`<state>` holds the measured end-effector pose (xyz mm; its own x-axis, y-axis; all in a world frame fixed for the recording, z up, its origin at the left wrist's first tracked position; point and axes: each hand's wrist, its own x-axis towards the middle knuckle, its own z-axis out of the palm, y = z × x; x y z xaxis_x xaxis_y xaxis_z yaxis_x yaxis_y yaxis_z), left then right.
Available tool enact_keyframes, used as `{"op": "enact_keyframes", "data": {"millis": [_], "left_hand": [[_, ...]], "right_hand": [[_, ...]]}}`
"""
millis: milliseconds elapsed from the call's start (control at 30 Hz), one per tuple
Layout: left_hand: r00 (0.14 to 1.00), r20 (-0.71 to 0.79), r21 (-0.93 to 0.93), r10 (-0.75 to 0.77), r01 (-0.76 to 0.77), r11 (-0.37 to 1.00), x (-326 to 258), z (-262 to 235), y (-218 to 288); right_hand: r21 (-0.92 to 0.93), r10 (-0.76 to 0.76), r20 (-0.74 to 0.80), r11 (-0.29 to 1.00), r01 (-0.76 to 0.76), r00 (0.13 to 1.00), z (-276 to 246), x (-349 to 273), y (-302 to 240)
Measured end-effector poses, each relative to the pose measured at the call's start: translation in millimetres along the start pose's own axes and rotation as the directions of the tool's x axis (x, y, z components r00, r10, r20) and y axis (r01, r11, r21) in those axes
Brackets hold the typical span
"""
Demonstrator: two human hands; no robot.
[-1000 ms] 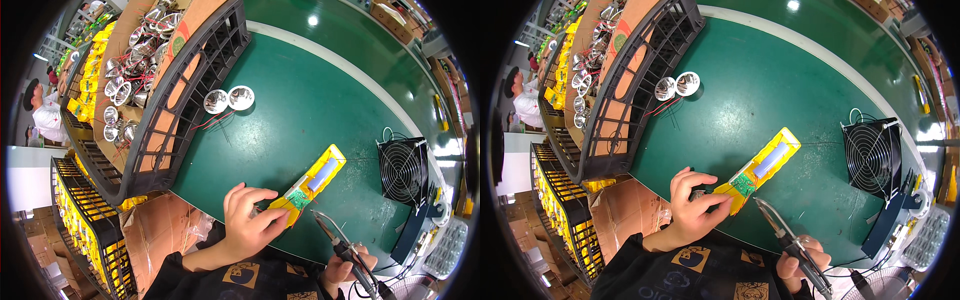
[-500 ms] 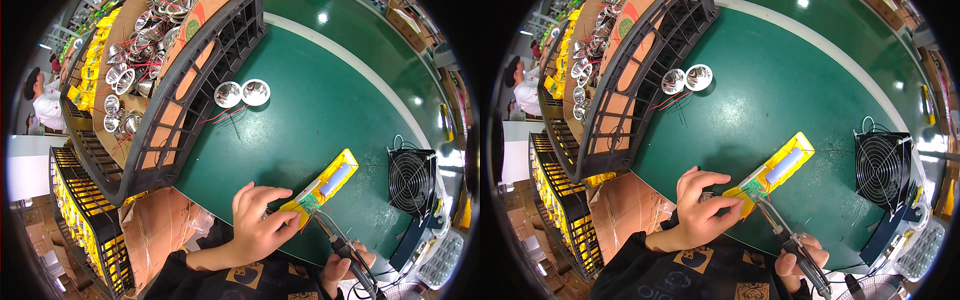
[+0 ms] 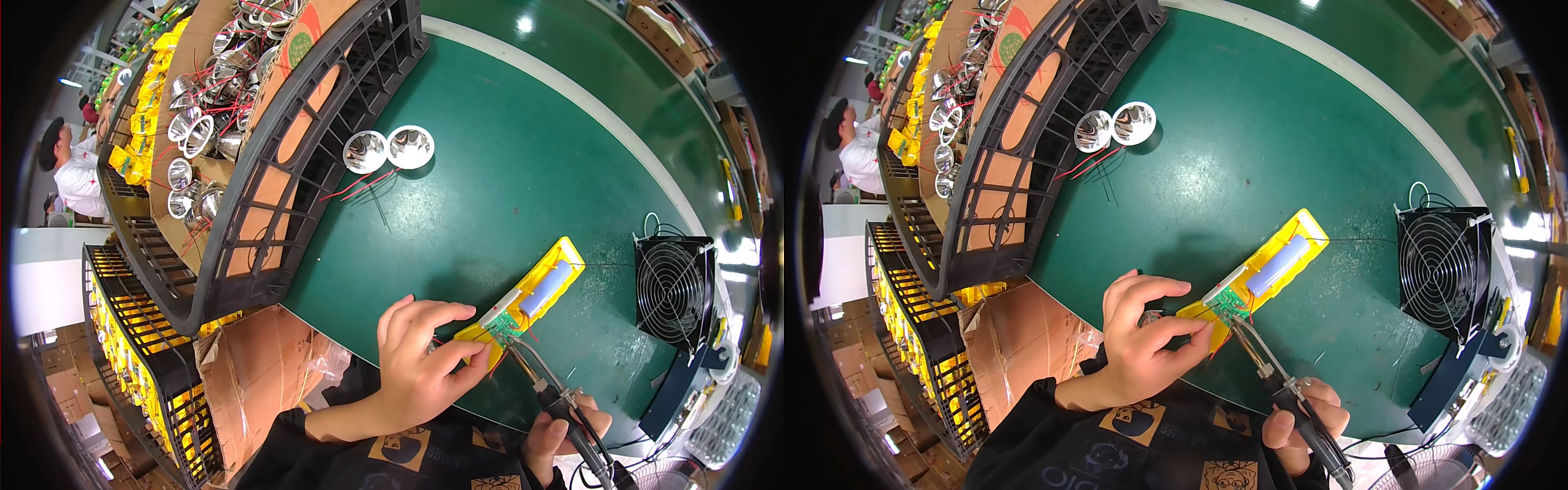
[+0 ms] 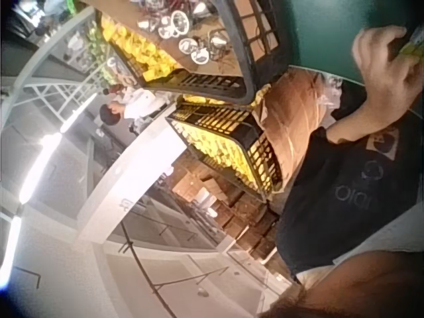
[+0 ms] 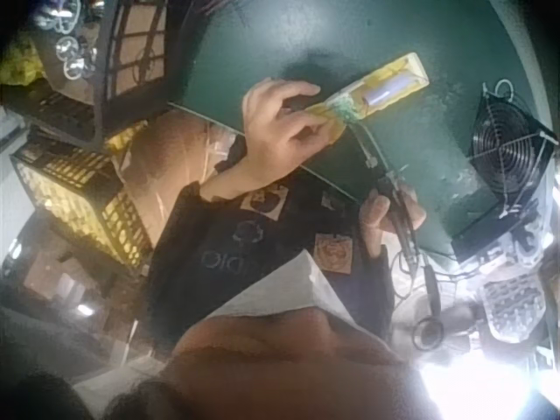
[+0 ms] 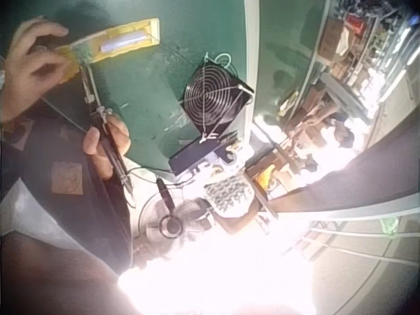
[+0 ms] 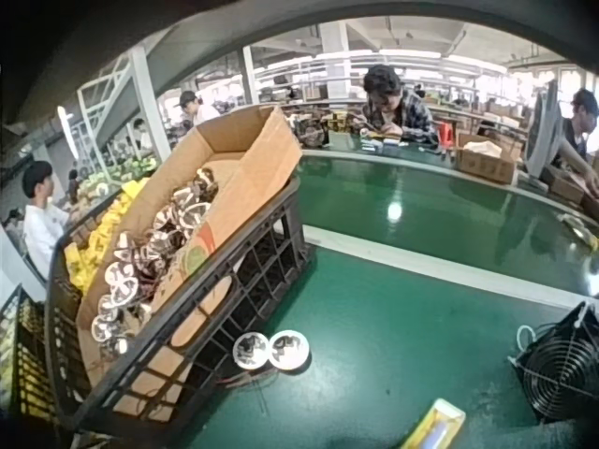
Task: The person solders wires to circuit boards in flashlight housings using a soldering iron and places the assembled parts onto a conveyor belt. The person removes metal reflectors from plastic packaging, sets them into a container, and solders additional flashlight assemblies.
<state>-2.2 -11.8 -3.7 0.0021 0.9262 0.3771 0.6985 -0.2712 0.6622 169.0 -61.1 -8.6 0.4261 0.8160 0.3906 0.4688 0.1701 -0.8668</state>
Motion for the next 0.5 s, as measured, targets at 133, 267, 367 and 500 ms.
{"op": "enact_keyframes", "data": {"millis": [133,267,367,500], "left_hand": [[1.000,0.000,0.007,0.001,-0.001,1.000,1,0,1],[1.000,0.003,0.009,0.001,-0.001,1.000,1,-1,0],[1.000,-0.003,-0.007,-0.009,0.009,1.000,-2,1,-1],[1.000,0.002,0.000,-0.011,0.011,1.000,-2,1,1]], "right_hand": [[0.029,0.016,0.002,0.999,-0.016,1.000,-1,0,1],[0.031,-0.054,-0.074,0.998,0.057,0.996,-4,-1,7],[0.144,-0.118,-0.008,0.982,0.118,0.993,-15,-3,15],[0.144,-0.106,-0.032,0.984,0.109,0.994,-19,-5,18]]}}
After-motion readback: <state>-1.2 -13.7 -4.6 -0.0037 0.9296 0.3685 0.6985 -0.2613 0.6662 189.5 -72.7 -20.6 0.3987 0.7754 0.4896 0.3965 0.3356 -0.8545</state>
